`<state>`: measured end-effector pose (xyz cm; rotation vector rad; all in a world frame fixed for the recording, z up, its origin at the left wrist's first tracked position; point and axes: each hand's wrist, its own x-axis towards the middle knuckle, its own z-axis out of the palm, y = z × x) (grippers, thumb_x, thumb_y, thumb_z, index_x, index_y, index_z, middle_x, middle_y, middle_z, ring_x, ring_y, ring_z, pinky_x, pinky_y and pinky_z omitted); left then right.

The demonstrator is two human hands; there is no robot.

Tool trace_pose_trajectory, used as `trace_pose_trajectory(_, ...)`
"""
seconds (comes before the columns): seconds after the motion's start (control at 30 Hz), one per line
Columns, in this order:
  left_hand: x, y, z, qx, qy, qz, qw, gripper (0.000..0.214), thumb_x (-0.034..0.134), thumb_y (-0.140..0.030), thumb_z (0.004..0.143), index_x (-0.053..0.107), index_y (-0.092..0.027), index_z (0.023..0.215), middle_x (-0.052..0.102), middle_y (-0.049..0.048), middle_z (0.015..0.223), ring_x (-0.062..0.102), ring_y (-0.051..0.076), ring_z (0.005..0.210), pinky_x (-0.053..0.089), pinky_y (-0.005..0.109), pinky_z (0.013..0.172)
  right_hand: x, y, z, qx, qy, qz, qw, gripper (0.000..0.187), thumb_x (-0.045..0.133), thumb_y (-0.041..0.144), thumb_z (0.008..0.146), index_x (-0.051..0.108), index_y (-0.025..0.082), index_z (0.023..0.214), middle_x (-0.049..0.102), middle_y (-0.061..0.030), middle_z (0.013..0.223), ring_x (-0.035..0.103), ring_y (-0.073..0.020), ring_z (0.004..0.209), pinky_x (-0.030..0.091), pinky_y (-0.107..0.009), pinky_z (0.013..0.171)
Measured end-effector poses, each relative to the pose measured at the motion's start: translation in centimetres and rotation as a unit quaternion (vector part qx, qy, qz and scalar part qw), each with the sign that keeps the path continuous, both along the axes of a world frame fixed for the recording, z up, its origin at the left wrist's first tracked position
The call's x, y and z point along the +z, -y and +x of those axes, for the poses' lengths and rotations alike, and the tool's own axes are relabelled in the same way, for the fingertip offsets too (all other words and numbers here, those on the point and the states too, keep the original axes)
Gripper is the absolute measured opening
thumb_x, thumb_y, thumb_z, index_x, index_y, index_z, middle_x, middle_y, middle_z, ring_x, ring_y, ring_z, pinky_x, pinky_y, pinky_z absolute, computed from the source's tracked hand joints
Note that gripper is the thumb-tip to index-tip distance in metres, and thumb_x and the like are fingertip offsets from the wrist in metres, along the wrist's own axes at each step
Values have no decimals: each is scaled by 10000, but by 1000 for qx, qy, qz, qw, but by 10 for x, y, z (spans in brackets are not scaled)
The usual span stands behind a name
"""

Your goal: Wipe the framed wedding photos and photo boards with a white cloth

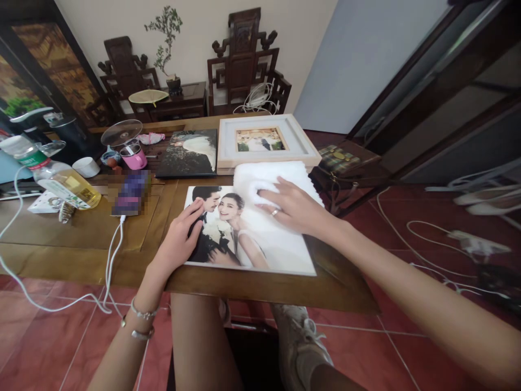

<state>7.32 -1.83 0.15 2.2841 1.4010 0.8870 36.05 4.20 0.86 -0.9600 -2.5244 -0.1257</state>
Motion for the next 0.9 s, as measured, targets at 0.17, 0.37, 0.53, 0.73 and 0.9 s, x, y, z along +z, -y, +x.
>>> trace_pose_trajectory(0.17, -1, 0, 0, 1, -1, 1, 1000, 412, 411, -233, 969, 556, -118, 1337, 490, 159, 1466, 430, 245, 1389, 323, 469, 1177, -3, 14, 0, -13, -27, 4, 1000, 244, 430, 266, 969, 645, 163, 1021, 712, -122, 897, 671, -288, 893, 416, -603, 1016)
trace_pose_trajectory(0.37, -1, 0, 2, 5, -2, 4, 1000, 406, 404, -237, 972, 563, -132, 1330, 492, 152, 1466, 426, 245, 1392, 327, 473, 1176, -1, 105, -5, 74, -74, -5, 994, 209, 477, 95, 848, 643, 181, 940, 647, -193, 1251, 513, -317, 1285, 309, -668, 1086)
trace_pose_trajectory(0.53, -1, 0, 2, 4, -5, 6, 1000, 405, 405, -237, 970, 567, -137, 1327, 498, 150, 1462, 431, 246, 1388, 344, 466, 1167, 4, 144, -8, 130, -85, -37, 987, 216, 494, 29, 765, 619, 195, 822, 621, -189, 1302, 465, -305, 1328, 308, -627, 1109)
trace_pose_trajectory(0.73, -1, 0, 0, -2, -13, 0, 1000, 419, 405, -242, 973, 548, -115, 1345, 475, 162, 1478, 409, 242, 1403, 312, 453, 1184, 0, 80, 3, 58, -66, -36, 995, 258, 451, 127, 889, 650, 226, 1020, 697, -116, 1161, 616, -281, 1159, 372, -576, 1095)
trace_pose_trajectory(0.9, -1, 0, -1, -4, -16, 0, 1000, 416, 401, -245, 977, 546, -120, 1346, 483, 158, 1472, 413, 234, 1401, 316, 461, 1180, 1, 6, 8, -8, -45, -43, 998, 270, 404, 309, 973, 648, 204, 1017, 723, -105, 957, 685, -318, 924, 459, -567, 984)
